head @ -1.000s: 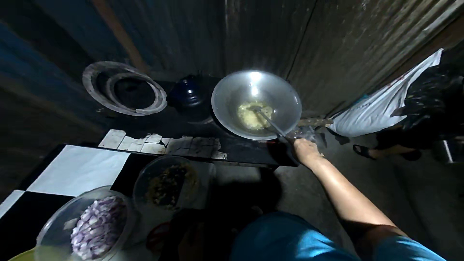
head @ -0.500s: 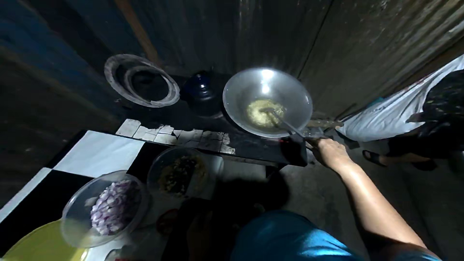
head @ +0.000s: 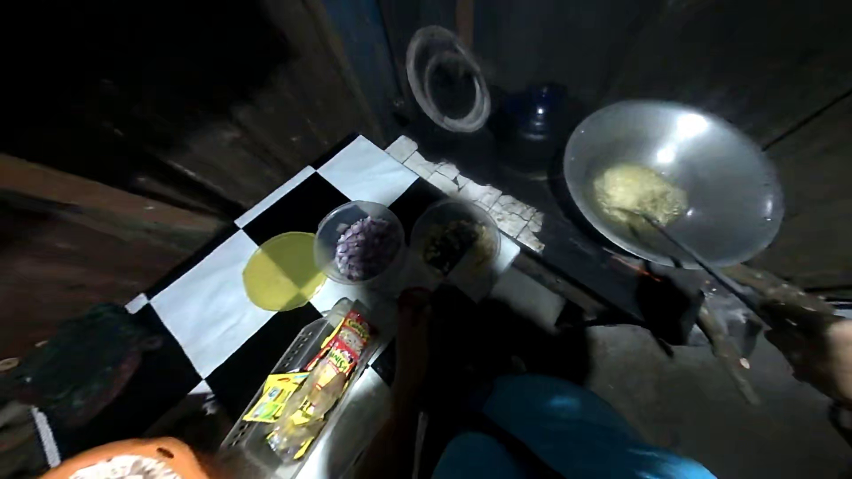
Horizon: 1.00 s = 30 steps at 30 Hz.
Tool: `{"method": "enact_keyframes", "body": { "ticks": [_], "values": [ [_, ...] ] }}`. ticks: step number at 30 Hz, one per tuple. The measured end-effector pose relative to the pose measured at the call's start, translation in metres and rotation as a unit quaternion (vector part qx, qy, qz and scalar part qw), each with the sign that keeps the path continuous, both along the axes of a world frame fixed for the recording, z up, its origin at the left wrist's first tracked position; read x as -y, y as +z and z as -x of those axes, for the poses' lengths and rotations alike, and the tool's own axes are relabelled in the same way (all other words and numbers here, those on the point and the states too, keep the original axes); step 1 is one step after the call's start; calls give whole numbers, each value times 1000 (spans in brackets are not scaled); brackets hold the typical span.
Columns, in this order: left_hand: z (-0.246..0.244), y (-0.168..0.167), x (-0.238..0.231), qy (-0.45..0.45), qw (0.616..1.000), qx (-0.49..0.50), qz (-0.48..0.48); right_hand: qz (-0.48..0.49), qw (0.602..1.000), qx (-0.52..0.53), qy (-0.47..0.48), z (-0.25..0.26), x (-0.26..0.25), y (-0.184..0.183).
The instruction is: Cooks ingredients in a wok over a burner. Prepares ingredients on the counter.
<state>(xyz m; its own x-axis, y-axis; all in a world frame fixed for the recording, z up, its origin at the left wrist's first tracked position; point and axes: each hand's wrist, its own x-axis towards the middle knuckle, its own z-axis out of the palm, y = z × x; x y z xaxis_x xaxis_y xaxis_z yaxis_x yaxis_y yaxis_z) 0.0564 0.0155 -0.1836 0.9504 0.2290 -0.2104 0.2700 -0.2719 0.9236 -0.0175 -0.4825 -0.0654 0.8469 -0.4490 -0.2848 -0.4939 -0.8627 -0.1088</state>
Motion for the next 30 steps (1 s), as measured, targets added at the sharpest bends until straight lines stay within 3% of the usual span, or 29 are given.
{"method": "enact_keyframes", "body": {
  "ticks": [1,4,7,12,17,19,22,26,30],
  "values": [
    [-2,1,-5,17,999,10,-26,6,1000,4,-7,-6,-1,-7],
    [-15,14,-22,-32,950,-62,-303,24,999,26,-18,-16,-3,-24],
    [-33,18,-40,-28,925,-107,-363,-9,999,34,1,-3,0,-16],
    [-46,26,-44,44,963,-67,-257,-21,999,30,13,8,5,-7],
    [-76,15,-55,98,972,-55,-204,-38,996,86,-8,23,5,-16],
    [-90,12,-58,185,981,10,-57,-51,994,101,-11,33,10,-17],
    [-104,29,-50,264,951,120,108,-71,990,123,-8,46,17,-19],
    [-116,49,-56,231,929,210,199,-42,990,131,-7,55,11,-14],
    [-132,43,-70,206,936,162,234,-6,996,80,-26,51,-7,5]
  ]
}}
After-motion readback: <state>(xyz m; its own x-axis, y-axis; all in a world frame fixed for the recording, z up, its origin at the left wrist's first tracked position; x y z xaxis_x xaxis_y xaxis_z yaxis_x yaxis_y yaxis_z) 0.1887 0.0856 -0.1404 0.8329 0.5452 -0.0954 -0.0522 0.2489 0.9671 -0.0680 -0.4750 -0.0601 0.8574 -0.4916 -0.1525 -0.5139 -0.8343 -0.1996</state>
